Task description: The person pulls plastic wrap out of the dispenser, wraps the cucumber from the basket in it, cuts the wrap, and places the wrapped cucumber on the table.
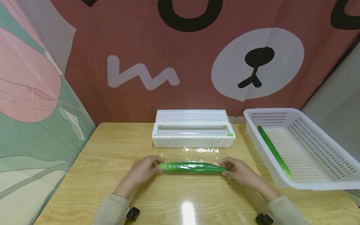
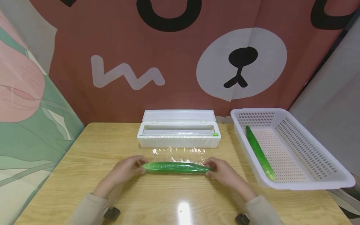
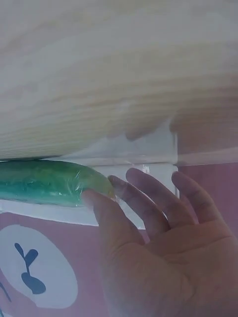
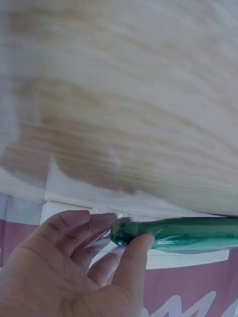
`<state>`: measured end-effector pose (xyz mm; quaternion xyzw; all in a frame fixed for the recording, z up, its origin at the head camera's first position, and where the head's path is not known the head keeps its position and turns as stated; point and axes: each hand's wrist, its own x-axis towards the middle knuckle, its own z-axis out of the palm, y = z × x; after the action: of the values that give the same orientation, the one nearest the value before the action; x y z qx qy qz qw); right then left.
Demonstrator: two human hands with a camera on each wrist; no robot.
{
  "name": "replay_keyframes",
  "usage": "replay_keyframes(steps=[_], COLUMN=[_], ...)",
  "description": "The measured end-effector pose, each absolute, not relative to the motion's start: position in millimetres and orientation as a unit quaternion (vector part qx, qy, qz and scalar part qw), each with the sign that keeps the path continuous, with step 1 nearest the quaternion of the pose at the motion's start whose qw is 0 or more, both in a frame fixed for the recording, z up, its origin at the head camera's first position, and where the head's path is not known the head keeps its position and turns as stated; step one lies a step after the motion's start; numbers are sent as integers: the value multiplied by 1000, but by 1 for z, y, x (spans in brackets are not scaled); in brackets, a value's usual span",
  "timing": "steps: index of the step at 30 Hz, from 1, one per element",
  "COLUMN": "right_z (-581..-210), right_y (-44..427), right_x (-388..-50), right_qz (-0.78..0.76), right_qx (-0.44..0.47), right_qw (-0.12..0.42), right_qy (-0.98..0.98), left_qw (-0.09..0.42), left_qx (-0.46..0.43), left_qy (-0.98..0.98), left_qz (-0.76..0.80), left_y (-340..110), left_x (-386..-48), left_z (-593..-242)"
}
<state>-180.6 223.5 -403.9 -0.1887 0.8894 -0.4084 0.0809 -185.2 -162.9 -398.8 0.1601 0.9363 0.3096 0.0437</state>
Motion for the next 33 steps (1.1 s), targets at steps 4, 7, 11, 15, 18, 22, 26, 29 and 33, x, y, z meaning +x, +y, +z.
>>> replay_keyframes(steps=[4,7,11,15,18,22,26,29,33], right_z=[-404,-403,-403,-404,-405,-406,-406,-406,-407], right_y=[225,225,223,222,223,224,224,223,224], right_x=[-182,-183,-184,-187,-191,-197,-201,-203,-204], right_qz=[-403,-408,-413,-409,-407,-398,-391,-393,-395], right_qx=[-180,-171,-160,-147,-142,-150,-146,-138,-134], right_qw=[66,67,56,33,27,21,16,17,19], right_qy=[895,894,895,900,902,905,909,909,909], left_qw=[48,52,49,48,51,53,54,51,55], left_qx=[162,157,139,116,105,101,93,83,72], left_qy=[937,936,938,940,941,941,939,937,933], left_qz=[307,310,315,317,317,319,328,336,347], left_y=[-164,-164,-163,-160,-159,-159,-159,-159,-161], left_x=[-183,-182,-182,-184,-185,-188,-191,-193,-192], left_z=[-398,-398,-398,-397,-396,-396,-397,-398,-399])
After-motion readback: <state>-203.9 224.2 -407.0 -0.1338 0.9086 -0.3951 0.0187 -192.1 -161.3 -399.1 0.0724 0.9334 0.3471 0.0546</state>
